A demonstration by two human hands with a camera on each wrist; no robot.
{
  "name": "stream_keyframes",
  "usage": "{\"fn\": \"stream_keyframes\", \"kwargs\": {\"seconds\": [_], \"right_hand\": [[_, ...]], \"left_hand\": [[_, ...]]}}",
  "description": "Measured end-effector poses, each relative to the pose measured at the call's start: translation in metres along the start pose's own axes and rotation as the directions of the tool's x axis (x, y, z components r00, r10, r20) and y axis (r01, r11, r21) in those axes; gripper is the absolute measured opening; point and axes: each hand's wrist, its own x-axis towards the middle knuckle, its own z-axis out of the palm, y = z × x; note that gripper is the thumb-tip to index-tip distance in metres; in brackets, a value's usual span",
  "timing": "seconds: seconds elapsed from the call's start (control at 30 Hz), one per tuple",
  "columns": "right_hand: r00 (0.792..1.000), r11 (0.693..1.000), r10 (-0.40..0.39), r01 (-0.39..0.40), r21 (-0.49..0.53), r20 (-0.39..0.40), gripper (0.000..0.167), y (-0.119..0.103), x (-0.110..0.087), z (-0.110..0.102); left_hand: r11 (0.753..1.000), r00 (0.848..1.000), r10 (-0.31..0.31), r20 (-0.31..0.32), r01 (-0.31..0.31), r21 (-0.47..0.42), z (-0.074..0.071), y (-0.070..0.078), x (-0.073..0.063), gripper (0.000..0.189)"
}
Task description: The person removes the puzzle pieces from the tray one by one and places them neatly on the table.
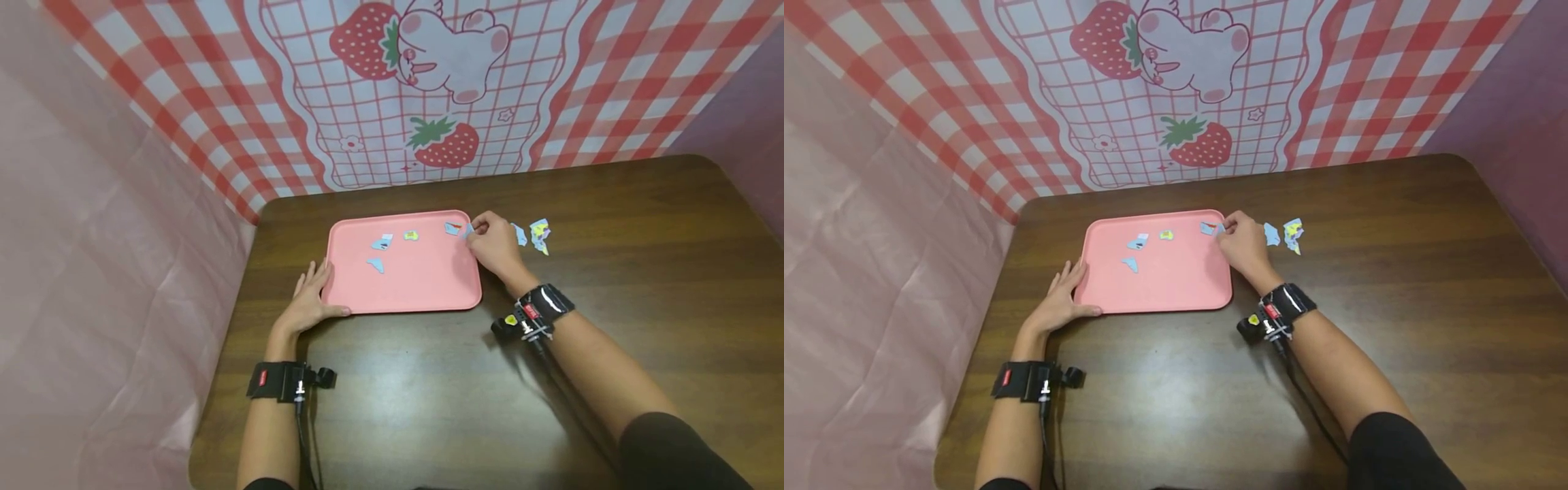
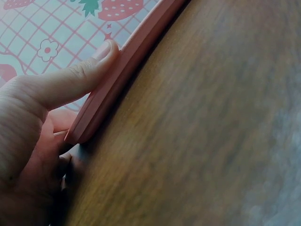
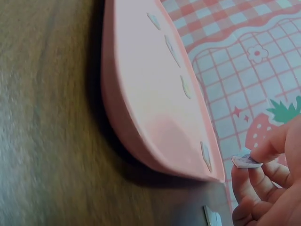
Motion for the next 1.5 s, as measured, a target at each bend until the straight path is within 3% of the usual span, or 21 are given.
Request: {"fn": "stream_keyframes", "kwargs": {"seconds": [0.8, 1.5], "right_hand": [[0.993, 0.997, 0.075, -0.077, -0.019, -0.091, 0.021, 0.022, 0.011, -0.036], [0.983, 0.99, 0.136, -0.14, -0.025, -0.122, 0.022, 0.045, 0.011, -0.05]], "left_hand": [[1.0, 1.0, -0.004, 0.001, 0.004, -0.015, -0.002, 0.003, 0.001, 0.116], [1.0, 1.0, -0.017, 0.008, 0.017, -0.012, 0.0, 0.001, 0.001, 0.117]]}}
